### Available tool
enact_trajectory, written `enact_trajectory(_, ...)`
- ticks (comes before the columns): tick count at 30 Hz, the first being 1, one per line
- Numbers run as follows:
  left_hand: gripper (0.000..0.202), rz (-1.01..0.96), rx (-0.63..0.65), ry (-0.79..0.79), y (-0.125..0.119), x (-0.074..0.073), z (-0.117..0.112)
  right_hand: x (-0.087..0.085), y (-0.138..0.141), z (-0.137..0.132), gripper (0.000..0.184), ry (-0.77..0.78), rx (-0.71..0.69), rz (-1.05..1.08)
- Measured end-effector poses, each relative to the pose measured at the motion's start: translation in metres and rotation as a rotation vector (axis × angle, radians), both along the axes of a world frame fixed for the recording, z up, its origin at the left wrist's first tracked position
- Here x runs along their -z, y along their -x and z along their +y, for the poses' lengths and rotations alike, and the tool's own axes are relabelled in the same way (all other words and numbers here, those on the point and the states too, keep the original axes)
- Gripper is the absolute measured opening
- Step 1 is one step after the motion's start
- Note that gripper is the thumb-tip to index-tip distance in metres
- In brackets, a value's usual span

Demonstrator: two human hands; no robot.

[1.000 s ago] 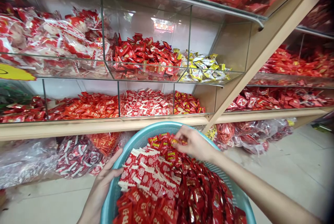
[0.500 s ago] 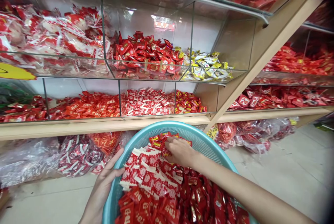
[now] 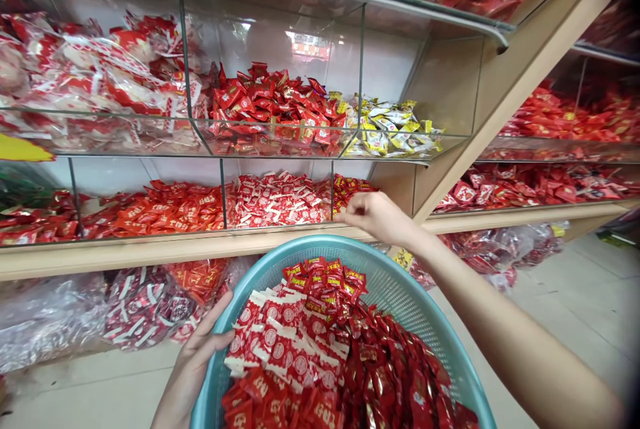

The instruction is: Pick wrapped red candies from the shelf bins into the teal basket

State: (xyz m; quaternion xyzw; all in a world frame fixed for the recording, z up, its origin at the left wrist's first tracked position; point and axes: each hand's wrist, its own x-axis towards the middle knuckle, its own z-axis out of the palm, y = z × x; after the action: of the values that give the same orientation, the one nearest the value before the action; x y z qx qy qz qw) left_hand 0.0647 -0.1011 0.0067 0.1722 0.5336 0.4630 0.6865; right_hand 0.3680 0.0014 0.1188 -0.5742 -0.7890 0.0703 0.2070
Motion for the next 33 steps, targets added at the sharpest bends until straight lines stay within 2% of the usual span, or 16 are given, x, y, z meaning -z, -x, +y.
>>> enact_trajectory(3, 0.073, -0.008, -0.007, -0.001, 0.0, 0.003, 0.001, 0.005, -0.021, 0.031, 0.028, -0.003, 0.1, 0.077)
enact_trajectory(6, 0.066, 0.029, -0.037, -0.021, 0.001, 0.005, 0.003, 0.029, -0.032, 0.06, 0.008, 0.154, 0.097, 0.203)
enact_trajectory(7, 0.064, 0.044, -0.049, -0.028, 0.001, 0.006, 0.003, 0.037, -0.032, 0.067, 0.006, 0.225, 0.093, 0.245)
enact_trajectory(10, 0.064, 0.059, -0.047, -0.032, 0.002, 0.006, 0.004, 0.055, -0.031, 0.083, 0.018, 0.382, 0.096, 0.315)
enact_trajectory(14, 0.063, 0.006, -0.044, -0.013, 0.003, 0.006, 0.004, 0.067, -0.028, 0.092, 0.021, 0.45, 0.1, 0.339)
enact_trajectory(20, 0.061, 0.025, -0.05, -0.036, 0.002, 0.003, 0.004, 0.075, -0.031, 0.099, 0.017, 0.51, 0.156, 0.325)
enact_trajectory(25, 0.063, 0.002, -0.045, 0.007, -0.001, -0.003, 0.001, 0.073, -0.032, 0.097, 0.013, 0.539, 0.163, 0.297)
enact_trajectory(33, 0.065, 0.016, -0.044, -0.015, -0.001, -0.002, 0.0, 0.066, -0.029, 0.088, 0.028, 0.538, 0.131, 0.289)
